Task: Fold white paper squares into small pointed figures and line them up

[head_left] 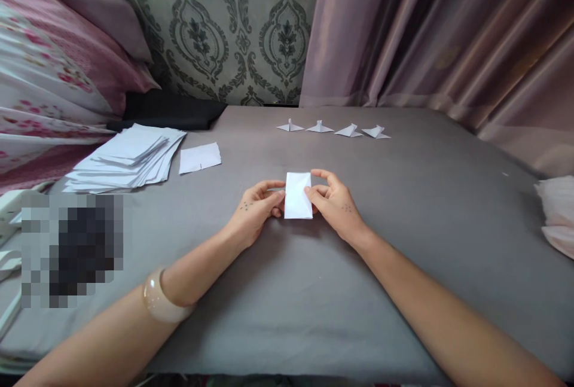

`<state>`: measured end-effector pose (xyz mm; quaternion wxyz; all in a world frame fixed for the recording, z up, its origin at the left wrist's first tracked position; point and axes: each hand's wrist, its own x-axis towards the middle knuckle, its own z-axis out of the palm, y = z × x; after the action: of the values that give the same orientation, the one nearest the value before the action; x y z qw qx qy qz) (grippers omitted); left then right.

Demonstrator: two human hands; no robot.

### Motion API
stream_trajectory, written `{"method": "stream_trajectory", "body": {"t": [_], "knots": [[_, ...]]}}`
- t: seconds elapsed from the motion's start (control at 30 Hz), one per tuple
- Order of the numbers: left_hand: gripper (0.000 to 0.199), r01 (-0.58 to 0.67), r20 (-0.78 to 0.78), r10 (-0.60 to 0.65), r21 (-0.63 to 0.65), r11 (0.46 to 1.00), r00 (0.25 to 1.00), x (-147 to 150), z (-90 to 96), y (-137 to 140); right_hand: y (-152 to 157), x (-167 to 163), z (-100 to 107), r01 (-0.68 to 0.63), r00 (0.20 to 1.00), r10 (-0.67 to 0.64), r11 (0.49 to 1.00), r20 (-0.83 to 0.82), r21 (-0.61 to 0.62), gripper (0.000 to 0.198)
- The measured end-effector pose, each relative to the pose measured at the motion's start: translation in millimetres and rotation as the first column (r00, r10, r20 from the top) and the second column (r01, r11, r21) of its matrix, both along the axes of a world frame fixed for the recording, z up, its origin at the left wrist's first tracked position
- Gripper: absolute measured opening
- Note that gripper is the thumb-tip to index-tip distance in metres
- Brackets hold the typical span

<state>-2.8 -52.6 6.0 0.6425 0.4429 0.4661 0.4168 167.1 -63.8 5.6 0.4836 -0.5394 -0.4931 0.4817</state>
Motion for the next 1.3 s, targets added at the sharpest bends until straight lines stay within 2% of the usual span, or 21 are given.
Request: {"method": "stream_trajectory", "body": {"t": [0.1, 0.17, 0.23, 0.3, 0.4, 0.5, 0.57, 0.63, 0.73, 0.8, 0.87, 1.0, 1.2, 1.3], "knots": [[0.033, 0.023, -0.145, 0.009, 0.215, 0.976, 0.989, -2.8, -2.2, 0.1, 1.9, 3.2, -2.9, 0.025, 0.999, -0.026, 0.999, 0.032, 0.023, 0.049], [0.028, 0.101, -0.342, 0.056, 0.422, 0.901, 0.938, -5.2, -3.9, 0.4, 3.1, 5.4, -4.7, 0.021, 0.998, -0.023, 0.999, 0.052, 0.026, 0.042], [0.025, 0.228, -0.523, 0.119, 0.551, 0.803, 0.844, -7.7, -6.6, 1.5, 3.9, 6.7, -6.2, 0.007, 0.997, -0.009, 1.000, 0.082, 0.017, 0.032], [0.024, 0.357, -0.648, 0.149, 0.579, 0.733, 0.747, -10.0, -10.9, 3.6, 4.0, 7.4, -7.3, -0.024, 0.992, 0.023, 1.000, 0.126, 0.007, 0.023], [0.024, 0.470, -0.738, 0.176, 0.574, 0.671, 0.651, -12.1, -18.5, 7.1, 3.1, 9.1, -7.1, -0.085, 0.966, 0.081, 0.996, 0.244, 0.006, 0.020], [0.025, 0.522, -0.777, 0.195, 0.562, 0.642, 0.598, -12.2, -23.0, 9.2, 1.4, 14.4, -3.2, -0.142, 0.855, 0.119, 0.990, 0.505, 0.009, 0.023], [0.023, 0.542, -0.795, 0.188, 0.544, 0.640, 0.577, -11.2, -23.1, 9.9, 0.6, 20.3, 0.9, -0.180, 0.733, 0.128, 0.984, 0.668, 0.009, 0.024], [0.020, 0.535, -0.798, 0.172, 0.530, 0.658, 0.578, -9.6, -21.3, 10.7, 0.3, 27.2, 5.2, -0.237, 0.653, 0.171, 0.971, 0.738, -0.016, 0.024], [0.017, 0.479, -0.781, 0.128, 0.494, 0.726, 0.611, -6.6, -16.0, 11.5, 0.0, 34.9, 10.2, -0.331, 0.628, 0.292, 0.939, 0.721, -0.093, 0.026], [0.017, 0.437, -0.766, 0.107, 0.469, 0.767, 0.634, -4.4, -11.7, 11.2, 0.0, 35.7, 11.5, -0.342, 0.630, 0.325, 0.932, 0.706, -0.124, 0.017], [0.021, 0.418, -0.757, 0.100, 0.461, 0.783, 0.646, -2.3, -8.1, 10.8, 0.5, 32.5, 10.4, -0.294, 0.640, 0.282, 0.949, 0.714, -0.111, 0.015], [0.035, 0.427, -0.769, 0.109, 0.460, 0.778, 0.630, 2.3, -6.4, 13.4, 2.2, 20.2, 4.6, -0.122, 0.630, 0.114, 0.991, 0.768, -0.047, 0.030], [0.027, 0.357, -0.785, 0.133, 0.417, 0.836, 0.605, 8.8, -11.2, 22.8, 3.8, 9.5, 1.6, 0.005, 0.568, 0.011, 1.000, 0.823, -0.017, 0.030], [0.024, 0.351, -0.795, 0.130, 0.400, 0.846, 0.593, 9.7, -11.0, 23.5, 5.2, 7.5, 1.4, 0.046, 0.539, -0.012, 0.999, 0.842, -0.015, 0.029]]}}
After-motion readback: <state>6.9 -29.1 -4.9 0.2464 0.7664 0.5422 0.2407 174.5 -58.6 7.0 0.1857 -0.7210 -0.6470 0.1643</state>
